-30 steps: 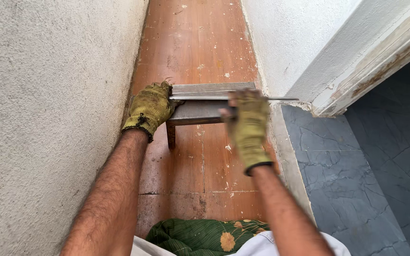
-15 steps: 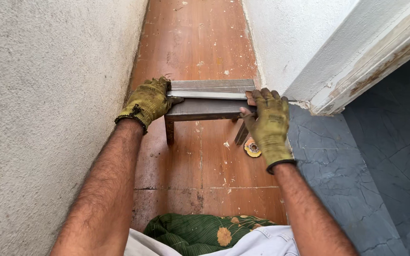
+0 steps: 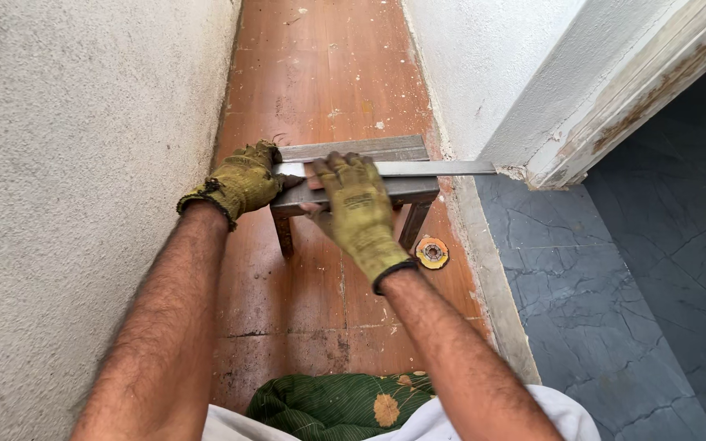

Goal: The person files a long metal bar using a metal file on a small stool. They repeatedly rub the file along the bar's edges and surfaces, occasionally repositioning the bar to work on different sections.

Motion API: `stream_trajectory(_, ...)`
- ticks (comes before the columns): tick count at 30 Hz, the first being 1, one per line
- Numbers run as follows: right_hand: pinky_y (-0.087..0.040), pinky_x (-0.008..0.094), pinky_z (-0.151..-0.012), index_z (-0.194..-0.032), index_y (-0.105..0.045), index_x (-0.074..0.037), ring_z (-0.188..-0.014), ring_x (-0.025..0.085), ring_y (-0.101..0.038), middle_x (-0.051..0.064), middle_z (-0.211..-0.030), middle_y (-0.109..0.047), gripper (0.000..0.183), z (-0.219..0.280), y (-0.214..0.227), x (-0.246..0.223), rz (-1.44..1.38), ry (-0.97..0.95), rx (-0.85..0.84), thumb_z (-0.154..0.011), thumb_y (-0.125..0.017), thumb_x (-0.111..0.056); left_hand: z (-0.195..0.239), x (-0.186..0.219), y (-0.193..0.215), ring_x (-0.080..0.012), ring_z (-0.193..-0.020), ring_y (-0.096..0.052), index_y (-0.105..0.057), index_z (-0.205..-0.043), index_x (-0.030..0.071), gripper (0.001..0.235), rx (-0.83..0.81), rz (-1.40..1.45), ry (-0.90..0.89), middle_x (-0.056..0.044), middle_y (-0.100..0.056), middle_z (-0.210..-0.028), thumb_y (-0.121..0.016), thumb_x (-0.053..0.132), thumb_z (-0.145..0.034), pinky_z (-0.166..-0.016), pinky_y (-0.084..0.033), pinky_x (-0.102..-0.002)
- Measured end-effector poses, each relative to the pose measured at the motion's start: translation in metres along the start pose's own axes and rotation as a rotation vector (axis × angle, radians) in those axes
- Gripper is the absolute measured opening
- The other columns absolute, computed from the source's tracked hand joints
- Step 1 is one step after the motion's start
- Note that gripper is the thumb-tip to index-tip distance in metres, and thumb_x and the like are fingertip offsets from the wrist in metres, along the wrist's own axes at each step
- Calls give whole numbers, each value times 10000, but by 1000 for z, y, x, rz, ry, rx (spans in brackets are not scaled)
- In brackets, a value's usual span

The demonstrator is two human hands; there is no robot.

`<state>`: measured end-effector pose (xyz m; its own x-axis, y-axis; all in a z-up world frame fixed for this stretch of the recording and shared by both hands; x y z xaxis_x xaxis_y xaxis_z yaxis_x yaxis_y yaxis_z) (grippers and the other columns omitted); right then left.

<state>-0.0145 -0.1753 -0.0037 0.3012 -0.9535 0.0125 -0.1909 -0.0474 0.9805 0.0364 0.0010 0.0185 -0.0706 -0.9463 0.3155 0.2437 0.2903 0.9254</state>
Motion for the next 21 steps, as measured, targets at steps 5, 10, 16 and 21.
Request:
stream_trajectory(5,-207,514,-1218,-1531,-458,-203,-1462,310,-384,111,-1566,-463,739,41,2,111,169,-121,167,-927,-631,-591,-13,-9,-4,-301,-1313,-572,-550,-1390,103,692,17,49,-41,-153,-615,-1374,-721,540,-882,-1098,-462,-432)
stream_trajectory(10,-221,530,-1272,-1514,-501,-177,-1490,327,-416,117,-1563,-503,702,63,8,150,86,-277,252,-986,-614,-625,-20,-19,-12,-302,-1307,-589,-556,-1401,117,671,-18,126,-14,-155,-634,-1371,-700,532,-894,-1106,-462,-432)
stream_trajectory(16,-170,508,-1234,-1482,-482,-206,-1450,303,-364,100,-1528,-471,765,2,-15,23,65,-202,72,-897,-574,-689,-27,-17,-12,-316,-1326,-561,-506,-1426,114,692,-85,126,4,-171,-614,-1381,-673,551,-916,-1117,-435,-451)
stream_trajectory(21,-177,530,-1187,-1461,-489,-220,-1419,329,-367,114,-1522,-460,746,-17,9,14,-21,-20,73,-867,-637,-646,-9,-12,2,-277,-1331,-573,-544,-1411,158,676,-85,213,-21,-136,-618,-1401,-685,544,-874,-1116,-451,-440)
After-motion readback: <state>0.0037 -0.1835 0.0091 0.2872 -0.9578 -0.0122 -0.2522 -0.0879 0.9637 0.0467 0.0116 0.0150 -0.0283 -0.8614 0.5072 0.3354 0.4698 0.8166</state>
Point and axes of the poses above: each hand's wrist, its own z-axis away from the middle knuckle, its own y-axis out of the back of the hand, x = y × z, the point moved 3 cm from there along -z, towards the middle knuckle
